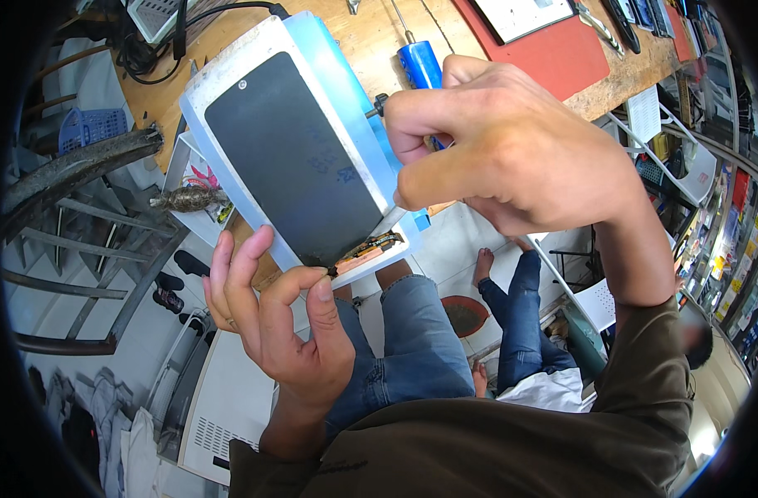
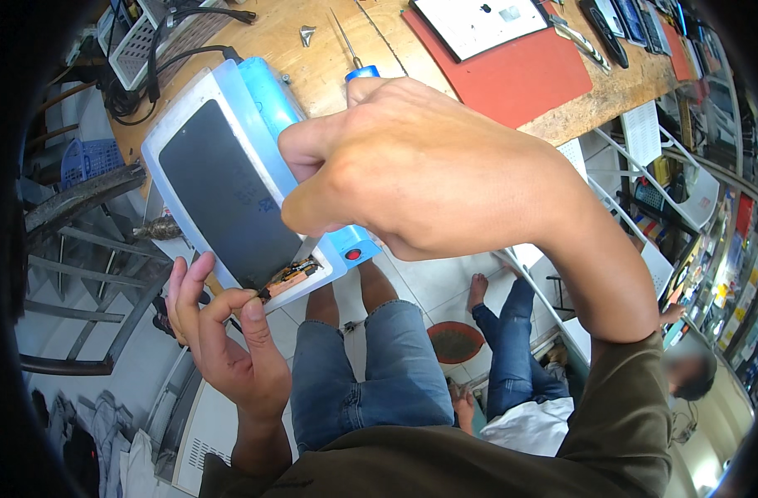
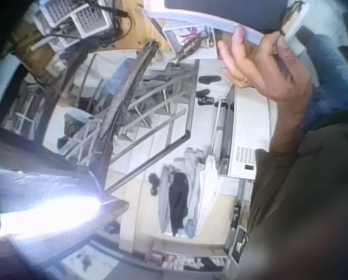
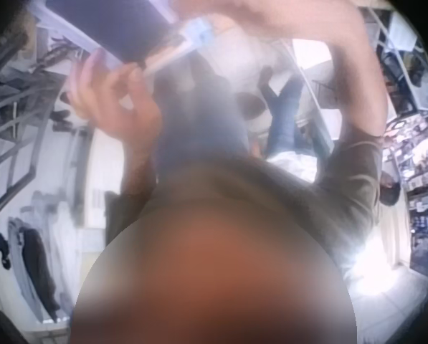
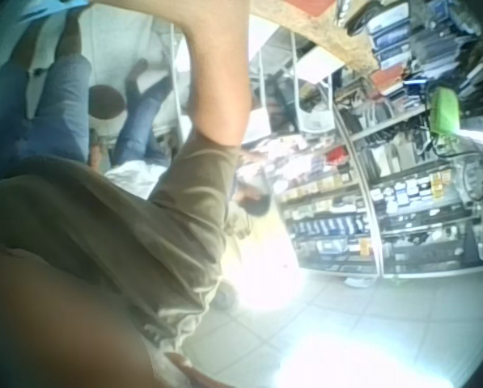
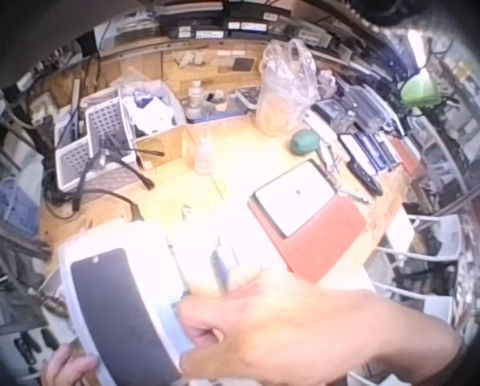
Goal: The person uses a metal tool to pry and adjust components on a smartphone placed in a blue fixture. They then use a screwdriver to tighten screws and wipe the device with a white cloth. The task involves careful manipulation of small parts and tools.
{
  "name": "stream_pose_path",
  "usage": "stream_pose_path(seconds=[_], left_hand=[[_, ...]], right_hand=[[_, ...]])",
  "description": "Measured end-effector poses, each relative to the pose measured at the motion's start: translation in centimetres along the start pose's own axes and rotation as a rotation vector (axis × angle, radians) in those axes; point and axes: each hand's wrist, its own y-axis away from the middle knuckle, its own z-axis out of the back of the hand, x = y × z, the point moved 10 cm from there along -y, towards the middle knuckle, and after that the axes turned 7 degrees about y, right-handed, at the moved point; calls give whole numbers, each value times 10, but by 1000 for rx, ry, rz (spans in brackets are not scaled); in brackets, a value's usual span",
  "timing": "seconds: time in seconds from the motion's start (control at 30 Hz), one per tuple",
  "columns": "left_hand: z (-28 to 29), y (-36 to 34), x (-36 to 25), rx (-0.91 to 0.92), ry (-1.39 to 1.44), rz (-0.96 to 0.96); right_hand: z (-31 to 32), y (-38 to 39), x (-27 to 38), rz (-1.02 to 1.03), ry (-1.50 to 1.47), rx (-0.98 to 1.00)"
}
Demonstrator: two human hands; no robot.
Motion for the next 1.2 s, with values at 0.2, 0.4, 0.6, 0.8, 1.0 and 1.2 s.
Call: stream_pose_path(seconds=[0.2,0.4,0.6,0.8,1.0,1.2], left_hand=[[-1,0,-1,-4,6,-3],[-1,0,-1,-2,13,-4],[-1,0,-1,-9,39,-10],[-2,0,-1,-12,44,-6],[-2,1,-1,0,38,-4],[-2,2,-2,0,33,-4]], right_hand=[[4,5,-4,-43,-6,-28],[0,0,0,-26,-13,-12],[-5,-7,5,-18,4,-20],[-5,-15,10,13,-3,-98],[-8,-20,15,21,-27,-71],[-9,-22,17,25,-27,-55]])
